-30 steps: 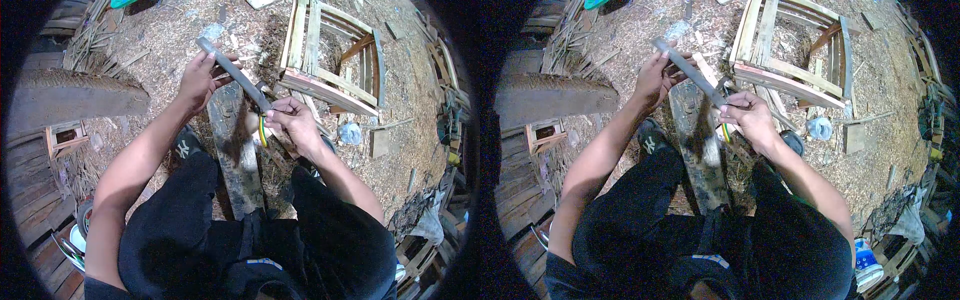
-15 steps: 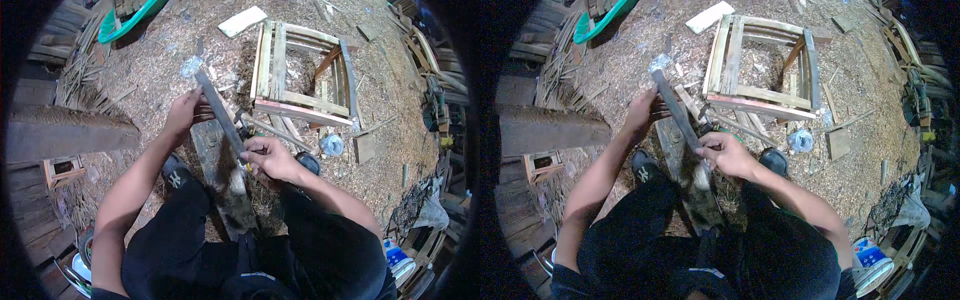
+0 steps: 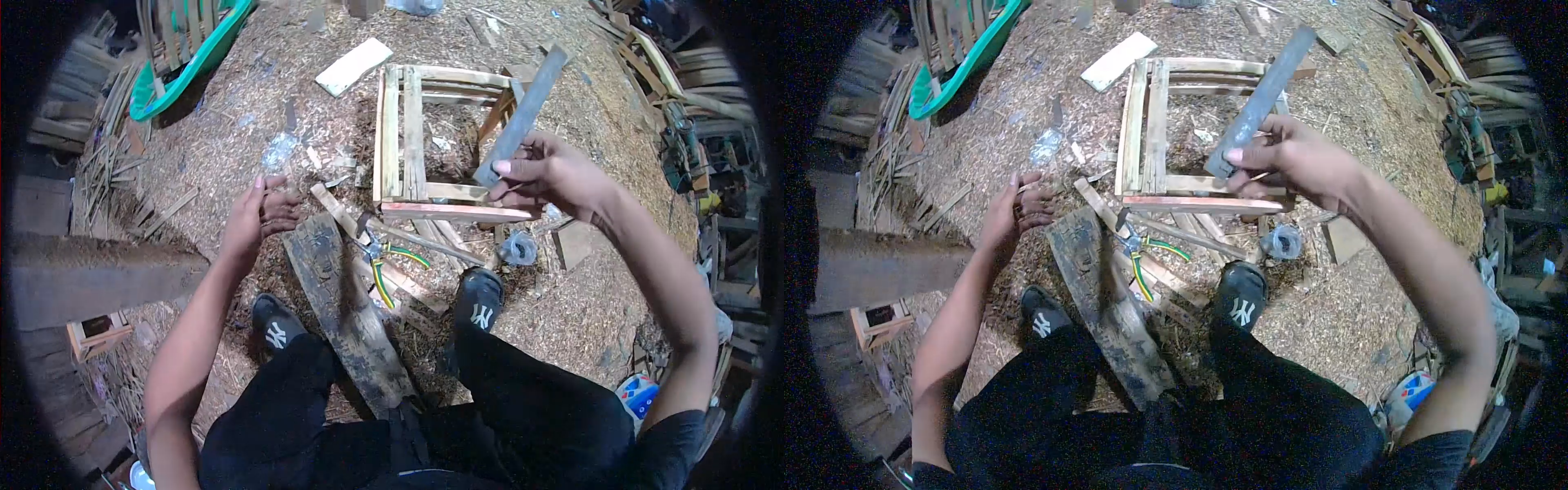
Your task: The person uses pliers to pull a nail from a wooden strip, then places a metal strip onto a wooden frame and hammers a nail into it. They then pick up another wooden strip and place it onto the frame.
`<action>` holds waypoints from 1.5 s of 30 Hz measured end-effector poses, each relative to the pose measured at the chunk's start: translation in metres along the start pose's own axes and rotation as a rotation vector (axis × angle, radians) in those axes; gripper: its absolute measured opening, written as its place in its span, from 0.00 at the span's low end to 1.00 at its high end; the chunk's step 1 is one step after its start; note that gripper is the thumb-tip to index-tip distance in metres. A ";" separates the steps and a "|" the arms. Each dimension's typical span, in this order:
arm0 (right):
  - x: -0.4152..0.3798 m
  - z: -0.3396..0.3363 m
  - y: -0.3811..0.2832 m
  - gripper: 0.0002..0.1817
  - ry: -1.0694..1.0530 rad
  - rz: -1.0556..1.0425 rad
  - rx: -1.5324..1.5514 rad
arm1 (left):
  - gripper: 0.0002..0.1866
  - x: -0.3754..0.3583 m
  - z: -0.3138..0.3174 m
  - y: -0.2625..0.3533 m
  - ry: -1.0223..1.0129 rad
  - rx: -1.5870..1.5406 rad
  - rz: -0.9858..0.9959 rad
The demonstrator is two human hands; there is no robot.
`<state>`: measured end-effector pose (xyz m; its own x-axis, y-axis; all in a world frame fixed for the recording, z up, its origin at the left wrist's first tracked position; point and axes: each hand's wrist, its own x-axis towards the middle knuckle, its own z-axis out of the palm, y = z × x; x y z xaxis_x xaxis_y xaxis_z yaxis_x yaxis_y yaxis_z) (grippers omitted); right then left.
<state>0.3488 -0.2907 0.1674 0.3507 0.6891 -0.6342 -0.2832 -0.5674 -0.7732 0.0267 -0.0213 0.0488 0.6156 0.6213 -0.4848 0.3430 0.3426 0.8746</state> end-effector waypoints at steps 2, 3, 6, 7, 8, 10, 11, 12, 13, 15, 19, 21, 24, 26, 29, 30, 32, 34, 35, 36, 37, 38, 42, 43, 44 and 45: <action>0.002 -0.010 -0.008 0.17 0.067 0.040 -0.047 | 0.32 0.002 -0.006 -0.003 -0.021 0.006 -0.004; 0.007 -0.015 -0.005 0.16 0.010 0.049 -0.113 | 0.31 0.003 -0.010 -0.003 -0.027 0.023 -0.009; 0.027 -0.011 0.004 0.14 -0.130 0.084 -0.151 | 0.30 0.004 -0.017 -0.003 -0.033 0.052 -0.020; 0.035 -0.006 0.007 0.14 -0.137 0.061 -0.120 | 0.30 0.006 -0.021 -0.006 -0.005 0.048 -0.028; 0.041 -0.002 0.012 0.15 -0.143 0.042 -0.086 | 0.30 0.007 -0.024 -0.009 0.020 0.045 -0.040; 0.050 -0.006 0.018 0.15 -0.180 0.028 -0.072 | 0.30 0.004 -0.030 -0.012 -0.018 0.026 -0.033; 0.052 -0.009 0.020 0.16 -0.220 -0.001 -0.063 | 0.30 0.004 -0.032 -0.013 -0.001 0.046 -0.042; 0.051 -0.012 0.023 0.16 -0.212 -0.003 -0.059 | 0.30 0.003 -0.034 -0.013 0.016 0.066 -0.052; 0.050 -0.014 0.027 0.17 -0.109 -0.023 -0.058 | 0.29 0.002 -0.036 -0.013 0.018 0.050 -0.071; 0.046 -0.022 0.026 0.20 -0.026 -0.040 -0.082 | 0.29 0.001 -0.041 -0.016 0.024 0.036 -0.071; 0.037 -0.049 0.015 0.18 -0.013 0.070 -0.108 | 0.29 -0.001 -0.053 -0.024 0.015 0.031 -0.055; 0.038 -0.060 0.017 0.18 0.004 0.064 -0.119 | 0.29 -0.002 -0.054 -0.025 0.038 0.029 -0.066; 0.037 -0.058 0.020 0.25 0.047 0.058 -0.125 | 0.28 0.000 -0.058 -0.029 0.055 0.040 -0.075; 0.031 -0.051 0.018 0.31 0.112 -0.021 -0.316 | 0.28 0.001 -0.056 -0.028 0.072 0.039 -0.089; 0.028 -0.050 0.008 0.41 0.061 -0.001 -0.401 | 0.28 -0.004 -0.045 -0.020 0.060 0.067 -0.082; 0.026 -0.047 0.005 0.42 0.070 -0.008 -0.463 | 0.28 -0.003 -0.045 -0.020 0.058 0.070 -0.080; 0.024 -0.046 0.004 0.43 0.073 -0.013 -0.453 | 0.28 -0.002 -0.043 -0.020 0.033 0.054 -0.069; 0.025 -0.046 0.004 0.45 0.075 -0.015 -0.443 | 0.28 -0.002 -0.042 -0.020 0.036 0.059 -0.073; 0.026 -0.046 0.004 0.46 0.059 -0.019 -0.447 | 0.28 -0.001 -0.041 -0.020 0.040 0.064 -0.076; 0.026 -0.046 0.004 0.47 0.044 -0.024 -0.450 | 0.28 -0.001 -0.041 -0.020 0.037 0.066 -0.076; 0.026 -0.044 0.004 0.47 0.047 -0.023 -0.446 | 0.28 -0.001 -0.042 -0.021 0.032 0.064 -0.079; 0.025 -0.042 0.002 0.47 0.064 -0.032 -0.445 | 0.29 -0.001 -0.043 -0.022 0.027 0.061 -0.081; 0.018 -0.035 -0.003 0.43 0.074 -0.047 -0.454 | 0.29 0.001 -0.047 -0.025 0.026 0.080 -0.093; 0.017 -0.033 -0.005 0.43 0.075 -0.047 -0.452 | 0.29 0.001 -0.047 -0.025 0.028 0.081 -0.098; 0.017 -0.032 -0.006 0.42 0.088 -0.042 -0.547 | 0.29 0.001 -0.047 -0.025 0.029 0.083 -0.103; 0.016 -0.031 -0.007 0.40 0.102 -0.037 -0.641 | 0.29 0.001 -0.048 -0.026 0.028 0.084 -0.104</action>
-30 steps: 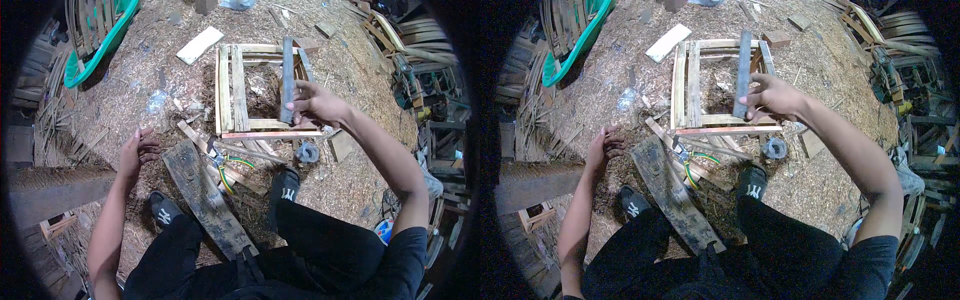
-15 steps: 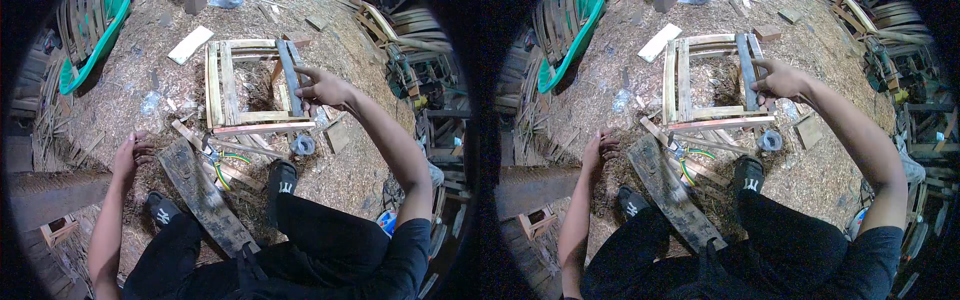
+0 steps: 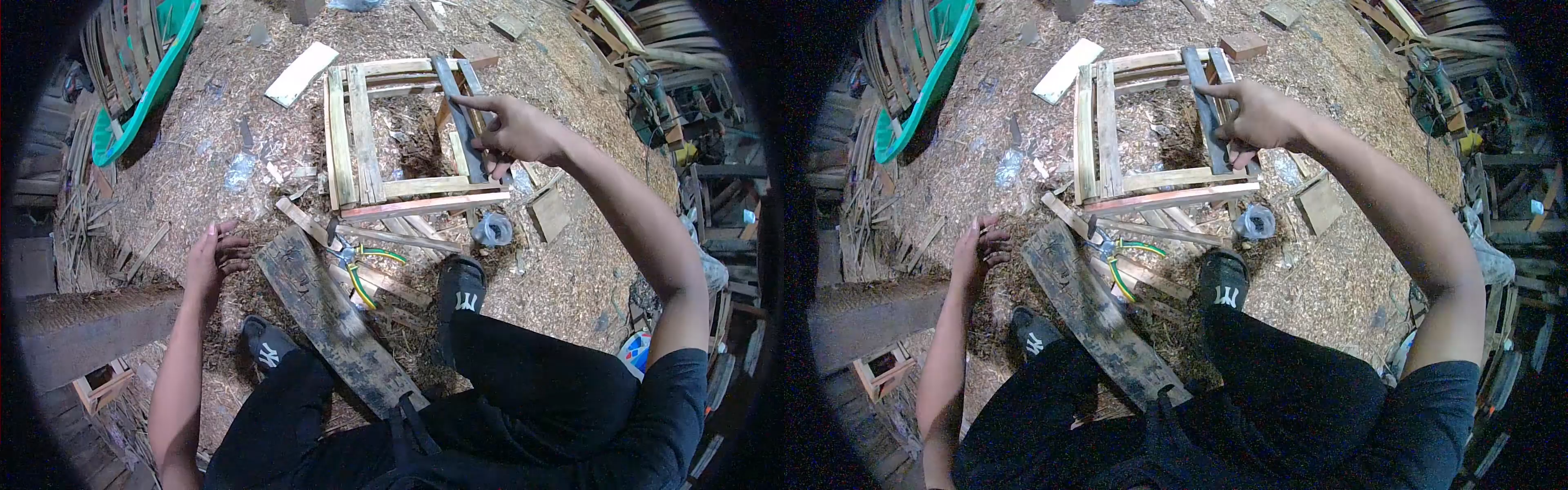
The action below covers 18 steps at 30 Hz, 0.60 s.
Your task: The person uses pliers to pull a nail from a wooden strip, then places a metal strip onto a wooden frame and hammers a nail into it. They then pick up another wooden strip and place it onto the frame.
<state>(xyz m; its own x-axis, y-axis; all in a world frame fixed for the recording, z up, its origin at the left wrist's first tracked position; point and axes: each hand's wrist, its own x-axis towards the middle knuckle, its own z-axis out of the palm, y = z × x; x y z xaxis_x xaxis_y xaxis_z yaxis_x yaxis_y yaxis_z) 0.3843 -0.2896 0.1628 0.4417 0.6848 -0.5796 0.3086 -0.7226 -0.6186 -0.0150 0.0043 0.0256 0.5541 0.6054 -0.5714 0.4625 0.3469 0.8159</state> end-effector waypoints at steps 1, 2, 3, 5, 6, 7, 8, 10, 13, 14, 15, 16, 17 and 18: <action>-0.001 0.000 -0.002 0.40 0.000 0.001 0.001 | 0.30 0.002 -0.001 -0.002 0.002 -0.009 -0.002; -0.002 0.000 -0.004 0.39 0.013 -0.008 -0.097 | 0.30 0.002 -0.002 -0.003 0.004 -0.018 -0.004; -0.002 0.001 -0.006 0.38 0.026 -0.018 -0.194 | 0.30 0.002 -0.002 -0.003 0.004 -0.016 -0.005; -0.001 0.006 -0.010 0.38 0.081 -0.048 -0.285 | 0.30 0.001 0.000 -0.001 0.004 -0.018 -0.010; -0.001 0.007 -0.011 0.38 0.136 -0.079 -0.377 | 0.30 0.002 -0.001 -0.001 0.002 -0.016 -0.010; 0.003 0.008 -0.007 0.38 0.137 -0.078 -0.376 | 0.30 0.002 -0.002 -0.002 -0.005 -0.016 -0.007; 0.011 0.010 -0.002 0.38 0.198 -0.140 -0.459 | 0.30 0.002 -0.001 -0.001 -0.012 -0.017 -0.003; 0.018 0.011 0.006 0.38 0.262 -0.202 -0.539 | 0.29 0.000 0.002 0.001 0.002 -0.010 -0.006; 0.022 0.016 0.008 0.39 0.294 -0.152 -0.530 | 0.29 0.001 0.003 0.001 0.015 -0.007 -0.014; 0.023 0.017 0.010 0.39 0.327 -0.220 -0.557 | 0.29 0.002 0.003 0.000 0.015 -0.009 -0.019; 0.024 0.017 0.012 0.38 0.361 -0.287 -0.584 | 0.29 0.002 0.002 0.001 0.015 -0.008 -0.019; 0.024 0.017 0.014 0.38 0.361 -0.287 -0.583 | 0.29 0.002 0.002 0.001 -0.002 -0.016 -0.020; 0.020 0.017 0.011 0.37 0.355 -0.264 -0.586 | 0.29 0.002 0.002 0.001 -0.019 -0.025 -0.021; 0.017 0.018 0.008 0.36 0.349 -0.241 -0.589 | 0.29 0.002 0.002 0.001 -0.019 -0.024 -0.021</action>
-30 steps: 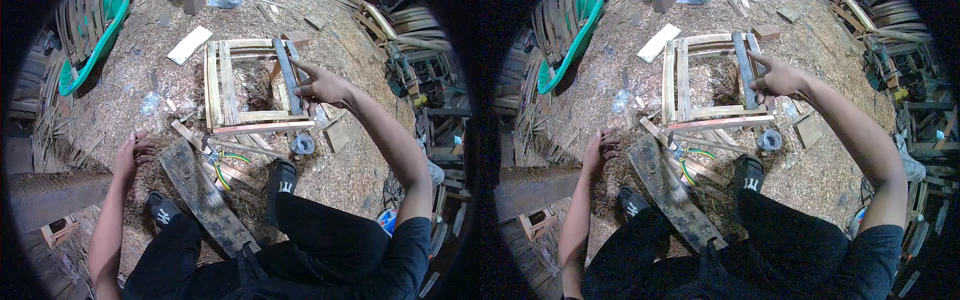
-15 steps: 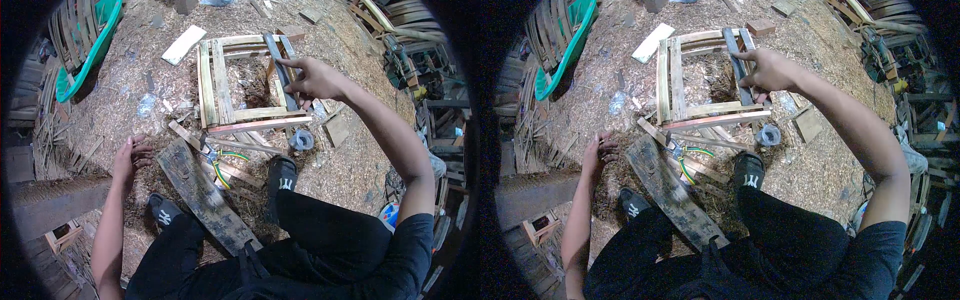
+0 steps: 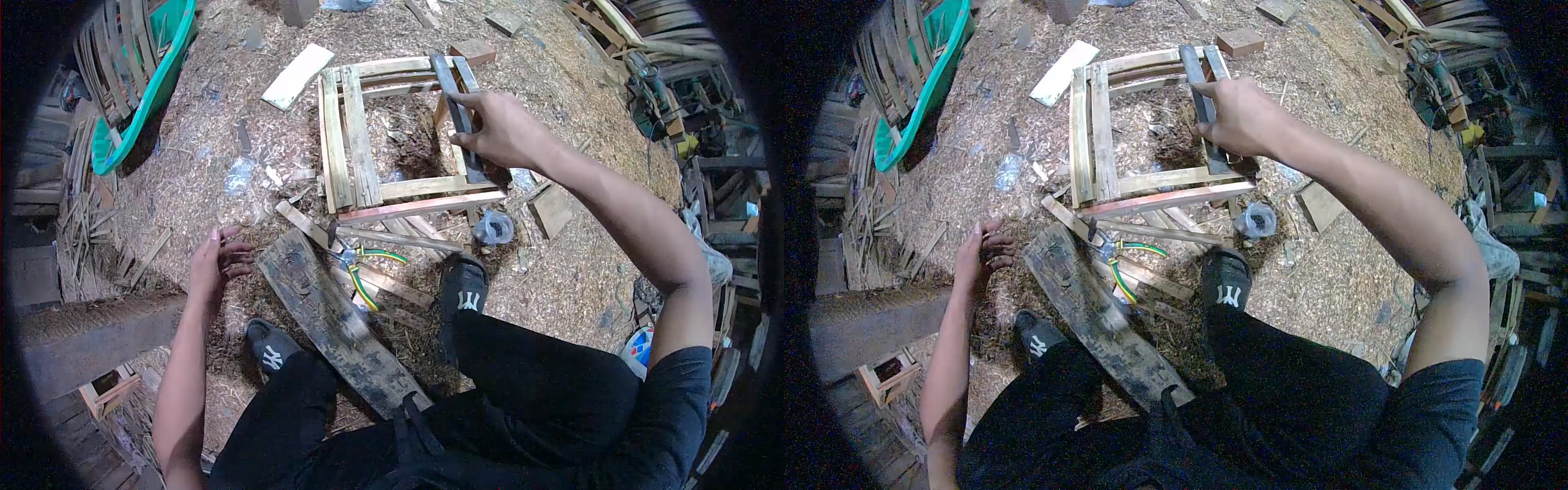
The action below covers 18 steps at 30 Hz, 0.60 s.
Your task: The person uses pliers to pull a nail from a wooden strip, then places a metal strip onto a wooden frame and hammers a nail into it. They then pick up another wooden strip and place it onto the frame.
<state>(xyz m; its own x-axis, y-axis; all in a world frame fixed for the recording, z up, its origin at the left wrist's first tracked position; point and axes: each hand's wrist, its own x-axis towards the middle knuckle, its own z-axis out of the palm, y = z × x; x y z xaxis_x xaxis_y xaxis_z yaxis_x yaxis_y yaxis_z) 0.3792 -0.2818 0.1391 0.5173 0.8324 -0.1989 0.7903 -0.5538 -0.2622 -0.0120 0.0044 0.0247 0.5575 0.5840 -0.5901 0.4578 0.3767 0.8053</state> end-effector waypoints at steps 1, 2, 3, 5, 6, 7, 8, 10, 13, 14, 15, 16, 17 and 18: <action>-0.001 -0.002 -0.002 0.36 0.000 0.000 0.001 | 0.28 0.000 0.000 0.000 0.001 0.006 0.001; -0.002 -0.004 -0.004 0.35 -0.020 0.016 0.015 | 0.28 0.000 0.000 0.000 0.002 0.012 0.001; -0.002 -0.004 -0.005 0.34 -0.041 0.031 0.028 | 0.28 0.000 0.000 0.000 0.002 0.012 0.001; -0.002 -0.002 -0.002 0.33 -0.041 0.036 0.042 | 0.28 -0.001 0.002 0.001 -0.003 0.018 0.001; -0.001 -0.001 -0.002 0.32 -0.040 0.040 0.056 | 0.28 -0.002 0.003 0.002 -0.004 0.018 0.001; -0.001 -0.002 -0.001 0.32 -0.039 0.041 0.057 | 0.28 -0.003 0.005 0.003 0.004 0.020 -0.001; -0.001 -0.004 -0.003 0.33 -0.048 0.041 0.037 | 0.28 -0.003 0.005 0.004 0.012 0.021 -0.003; 0.000 -0.004 -0.003 0.33 -0.056 0.042 0.019 | 0.28 -0.001 0.004 0.001 0.002 0.022 0.002; 0.002 -0.002 0.002 0.34 -0.060 0.023 0.002 | 0.29 -0.001 0.005 0.001 -0.004 0.017 0.002; 0.001 -0.002 0.001 0.35 -0.075 0.049 0.062 | 0.29 -0.002 0.006 0.002 0.000 0.013 -0.003; 0.001 -0.003 0.001 0.35 -0.089 0.075 0.122 | 0.29 -0.001 0.005 0.001 0.000 0.013 -0.003; 0.001 -0.002 0.002 0.35 -0.089 0.074 0.122 | 0.29 0.000 0.005 0.000 -0.004 0.008 -0.006; 0.001 -0.001 0.003 0.36 -0.096 0.075 0.117 | 0.30 0.001 0.004 0.000 -0.007 0.005 -0.008; 0.002 0.000 0.004 0.36 -0.104 0.077 0.112 | 0.30 0.000 0.005 0.000 -0.007 0.006 -0.008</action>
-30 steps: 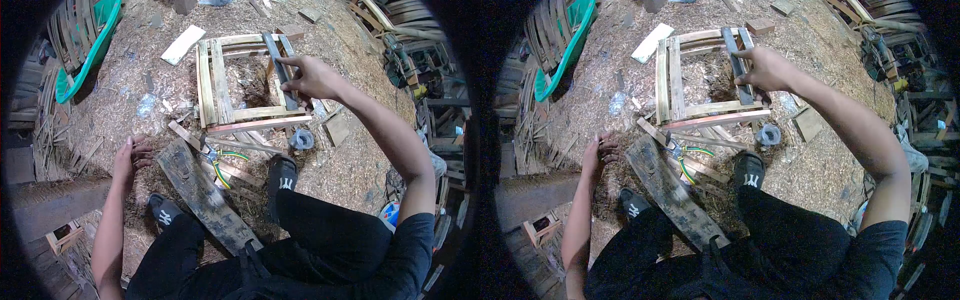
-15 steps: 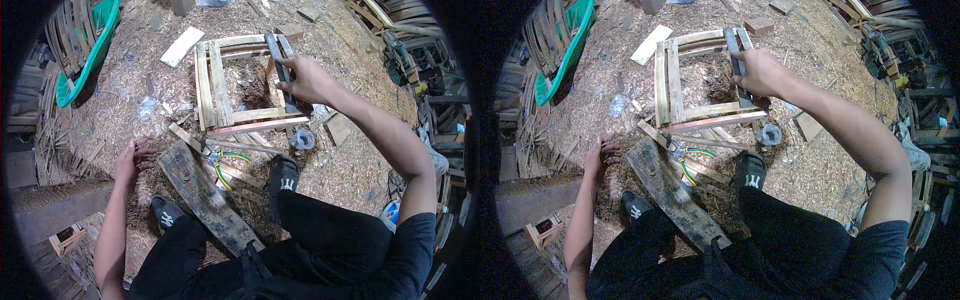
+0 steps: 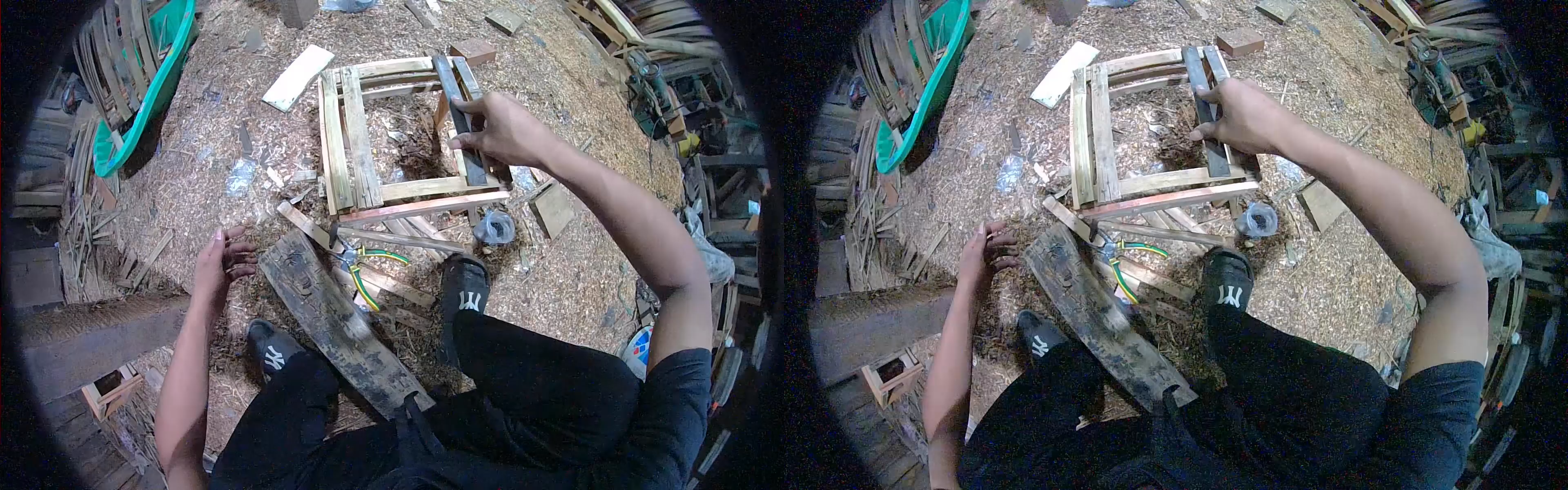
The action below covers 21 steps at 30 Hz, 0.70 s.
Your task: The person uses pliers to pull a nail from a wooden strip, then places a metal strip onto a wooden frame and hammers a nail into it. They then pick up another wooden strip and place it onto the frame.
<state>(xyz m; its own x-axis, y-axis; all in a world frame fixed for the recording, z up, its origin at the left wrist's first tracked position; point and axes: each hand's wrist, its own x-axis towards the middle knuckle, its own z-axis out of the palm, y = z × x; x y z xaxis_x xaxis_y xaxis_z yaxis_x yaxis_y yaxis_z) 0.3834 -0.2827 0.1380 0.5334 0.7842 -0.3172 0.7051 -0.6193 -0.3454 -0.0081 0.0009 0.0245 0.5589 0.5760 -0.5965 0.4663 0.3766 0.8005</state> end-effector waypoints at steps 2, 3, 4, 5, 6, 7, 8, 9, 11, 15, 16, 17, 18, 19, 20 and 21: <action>0.003 -0.001 0.004 0.36 -0.018 -0.003 0.001 | 0.30 -0.002 0.003 0.002 -0.005 0.017 -0.001; 0.003 -0.002 0.005 0.37 -0.037 -0.007 -0.001 | 0.30 -0.003 0.003 0.002 -0.005 0.018 -0.001; 0.003 -0.001 0.005 0.37 -0.036 -0.006 0.000 | 0.30 -0.003 0.003 0.002 -0.007 0.021 -0.003; 0.003 0.001 0.006 0.37 -0.006 -0.024 -0.015 | 0.30 -0.002 0.003 0.002 -0.009 0.023 -0.006; 0.002 0.001 0.007 0.38 0.023 -0.041 -0.030 | 0.30 -0.002 0.003 0.002 -0.011 0.025 -0.006; 0.001 0.001 0.007 0.38 0.024 -0.039 -0.030 | 0.30 -0.001 0.001 0.002 -0.023 0.019 -0.007; 0.001 0.001 0.007 0.38 0.039 -0.053 -0.041 | 0.30 0.000 0.001 0.001 -0.035 0.012 -0.009; 0.000 0.001 0.007 0.38 0.055 -0.068 -0.052 | 0.30 0.000 0.001 0.001 -0.035 0.011 -0.009; -0.002 -0.003 0.002 0.37 0.034 -0.034 -0.029 | 0.30 -0.002 0.000 0.002 -0.032 0.017 0.012; -0.002 -0.004 0.002 0.37 0.038 0.012 -0.042 | 0.30 -0.003 0.001 0.001 -0.011 0.017 0.009; -0.002 -0.004 0.002 0.37 0.037 0.012 -0.042 | 0.29 -0.003 0.000 0.001 -0.013 0.013 0.010; -0.002 -0.004 0.002 0.37 0.031 0.016 -0.040 | 0.29 -0.003 0.000 0.000 -0.015 0.008 0.011; -0.003 -0.004 0.001 0.37 0.025 0.020 -0.039 | 0.29 -0.003 -0.001 -0.001 -0.014 0.008 0.011; -0.001 -0.002 0.004 0.37 0.024 0.020 -0.039 | 0.29 -0.002 -0.002 -0.001 -0.017 0.004 0.010; 0.000 0.001 0.007 0.37 0.044 -0.003 -0.035 | 0.29 -0.002 -0.002 -0.002 -0.020 0.001 0.009; 0.001 0.003 0.010 0.37 0.065 -0.026 -0.030 | 0.29 -0.002 -0.002 -0.001 -0.021 0.001 0.009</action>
<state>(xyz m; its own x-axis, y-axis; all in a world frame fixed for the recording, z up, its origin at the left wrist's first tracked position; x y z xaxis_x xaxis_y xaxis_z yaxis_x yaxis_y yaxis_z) 0.3897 -0.2877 0.1318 0.5435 0.8012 -0.2503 0.7321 -0.5984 -0.3255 -0.0117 0.0009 0.0247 0.5771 0.5643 -0.5904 0.4619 0.3707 0.8058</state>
